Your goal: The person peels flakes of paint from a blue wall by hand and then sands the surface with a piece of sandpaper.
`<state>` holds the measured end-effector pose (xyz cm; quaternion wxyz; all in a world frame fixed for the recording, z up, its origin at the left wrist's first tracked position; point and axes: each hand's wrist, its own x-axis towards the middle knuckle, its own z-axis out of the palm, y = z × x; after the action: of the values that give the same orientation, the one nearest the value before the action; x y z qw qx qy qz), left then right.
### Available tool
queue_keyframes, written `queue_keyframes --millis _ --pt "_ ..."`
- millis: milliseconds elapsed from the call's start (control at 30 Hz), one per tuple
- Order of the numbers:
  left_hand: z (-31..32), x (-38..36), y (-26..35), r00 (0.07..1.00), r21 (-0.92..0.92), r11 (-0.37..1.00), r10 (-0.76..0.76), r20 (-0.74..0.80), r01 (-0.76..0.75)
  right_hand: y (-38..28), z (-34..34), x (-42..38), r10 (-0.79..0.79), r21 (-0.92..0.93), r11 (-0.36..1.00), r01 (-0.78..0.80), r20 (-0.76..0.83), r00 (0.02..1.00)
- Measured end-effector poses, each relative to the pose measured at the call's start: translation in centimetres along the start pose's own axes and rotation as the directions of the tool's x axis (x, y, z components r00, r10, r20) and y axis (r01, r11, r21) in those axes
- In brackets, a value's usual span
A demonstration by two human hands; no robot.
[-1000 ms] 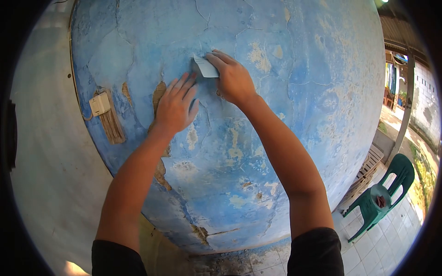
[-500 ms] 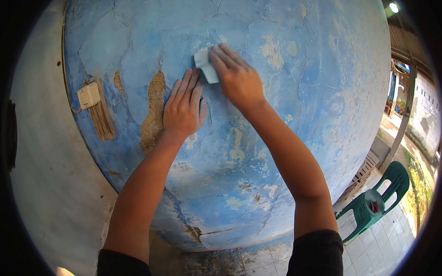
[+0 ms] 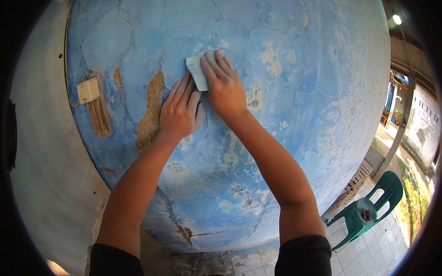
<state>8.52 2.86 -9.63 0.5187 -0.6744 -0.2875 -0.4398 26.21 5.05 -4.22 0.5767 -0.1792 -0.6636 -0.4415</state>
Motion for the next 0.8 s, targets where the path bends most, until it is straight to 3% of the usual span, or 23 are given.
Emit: queue_keyframes --millis 67,167,267,333,400,467,567,667,700,800 --pt "-0.1 -0.1 0.0 1.000 -0.015 1.000 0.012 0.013 -0.012 1.6 -1.5 0.3 -0.097 0.051 0.994 0.094 0.076 0.992" --pt "-0.5 0.0 -0.2 0.998 -0.007 0.998 0.057 -0.004 -0.057 5.5 -2.5 1.8 0.040 -0.162 0.986 -0.043 -0.018 0.999" --pt "-0.2 -0.1 0.0 0.999 -0.020 0.999 0.037 -0.004 -0.037 3.0 -0.5 1.0 0.096 -0.121 0.987 -0.106 -0.083 0.992" --pt "-0.1 -0.2 0.2 1.000 0.000 1.000 0.017 0.018 -0.017 1.9 -1.2 0.4 0.039 -0.039 0.998 -0.040 -0.014 0.999" --pt "0.0 -0.8 1.2 1.000 -0.007 1.000 -0.001 0.018 0.001 3.5 -2.4 0.3 -0.167 0.049 0.985 0.162 0.124 0.978" --pt "0.1 -0.9 1.2 1.000 -0.008 1.000 0.000 0.011 0.000 5.8 -2.5 1.8 -0.165 -0.030 0.985 0.168 0.098 0.981" --pt "0.2 -1.6 1.9 1.000 -0.038 0.999 -0.027 0.002 0.027 4.7 -1.5 2.3 0.121 -0.104 0.987 -0.126 -0.051 0.991" --pt "-0.1 -2.6 2.4 0.998 -0.039 0.998 -0.037 0.057 0.039 0.2 -1.1 -1.1 -0.113 0.086 0.991 0.103 0.122 0.986" --pt "0.1 -2.9 2.4 0.998 -0.050 0.998 -0.028 0.063 0.031 0.8 -1.3 -1.5 -0.167 0.071 0.985 0.157 0.157 0.973" --pt "0.1 -3.6 2.5 0.999 -0.061 0.998 -0.004 0.040 0.006 3.5 -2.5 0.6 -0.074 -0.033 0.996 0.078 0.094 0.993"
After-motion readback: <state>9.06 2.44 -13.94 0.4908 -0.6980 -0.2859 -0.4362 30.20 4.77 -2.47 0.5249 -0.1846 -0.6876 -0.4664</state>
